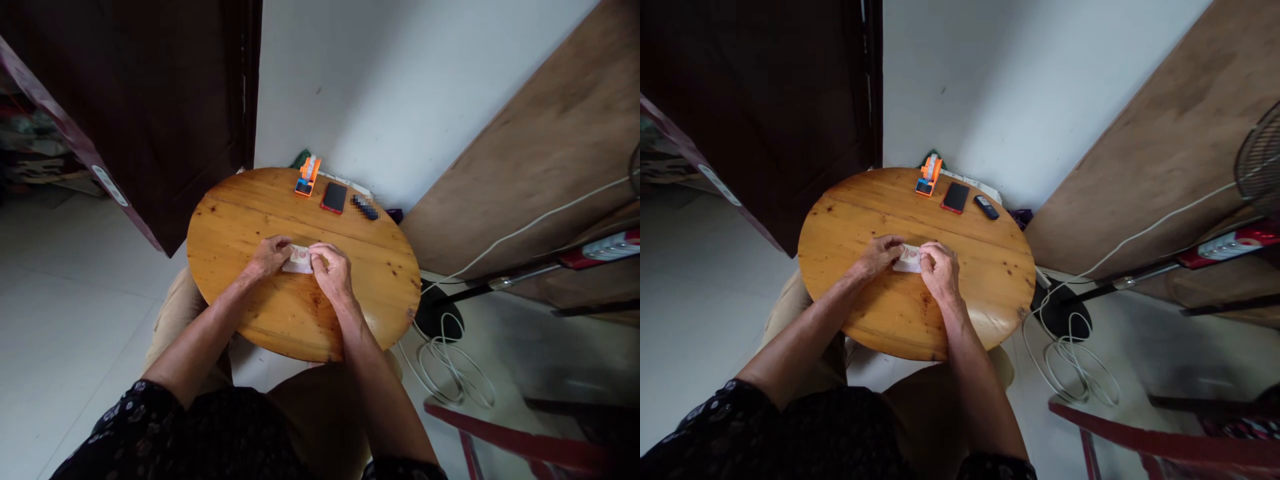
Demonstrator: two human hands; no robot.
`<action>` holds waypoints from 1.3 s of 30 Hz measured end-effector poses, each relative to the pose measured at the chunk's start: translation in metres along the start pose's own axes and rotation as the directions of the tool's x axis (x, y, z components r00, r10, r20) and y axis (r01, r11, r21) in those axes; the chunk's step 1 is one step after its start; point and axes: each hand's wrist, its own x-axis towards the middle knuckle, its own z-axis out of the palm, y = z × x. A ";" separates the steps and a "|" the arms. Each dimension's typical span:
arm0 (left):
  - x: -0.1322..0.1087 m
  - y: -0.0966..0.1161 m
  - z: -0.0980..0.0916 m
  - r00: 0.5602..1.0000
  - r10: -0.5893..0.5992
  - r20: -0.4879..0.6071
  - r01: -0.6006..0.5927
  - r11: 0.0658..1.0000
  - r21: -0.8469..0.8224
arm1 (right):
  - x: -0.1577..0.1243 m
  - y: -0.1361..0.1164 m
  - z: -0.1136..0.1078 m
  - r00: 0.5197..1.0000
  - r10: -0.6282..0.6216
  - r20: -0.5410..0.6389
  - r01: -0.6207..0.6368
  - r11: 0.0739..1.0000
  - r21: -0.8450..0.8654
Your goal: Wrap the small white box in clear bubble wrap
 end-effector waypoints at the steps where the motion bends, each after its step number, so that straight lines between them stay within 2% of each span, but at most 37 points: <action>1: 0.000 0.000 0.000 1.000 -0.002 -0.011 0.002 1.000 -0.007 | 0.000 0.000 0.000 1.000 0.005 -0.010 -0.005 1.000 0.007; 7: -0.002 0.003 -0.001 0.998 -0.015 -0.062 0.013 1.000 -0.020 | 0.000 -0.003 -0.002 0.996 0.025 -0.086 -0.023 0.999 0.034; 12: -0.004 0.006 -0.001 0.999 -0.026 -0.043 0.025 0.999 -0.024 | -0.001 -0.004 -0.002 0.999 -0.021 -0.032 0.021 1.000 0.009; 17: -0.001 0.004 -0.002 1.000 -0.003 -0.028 0.003 1.000 0.016 | -0.004 -0.004 0.000 0.995 -0.088 0.051 0.093 0.988 -0.120; 22: -0.002 0.005 -0.002 0.999 -0.008 -0.034 0.009 0.999 0.033 | -0.004 -0.004 0.000 0.989 -0.149 0.022 0.150 0.970 -0.193; 31: -0.004 0.006 -0.001 0.999 -0.016 -0.046 0.016 1.000 -0.006 | -0.004 -0.005 -0.001 0.995 -0.097 -0.012 0.094 0.982 -0.161; 39: -0.004 0.006 -0.002 0.999 0.006 -0.047 -0.005 1.000 0.029 | -0.005 -0.004 0.000 0.993 -0.119 -0.003 0.117 0.982 -0.150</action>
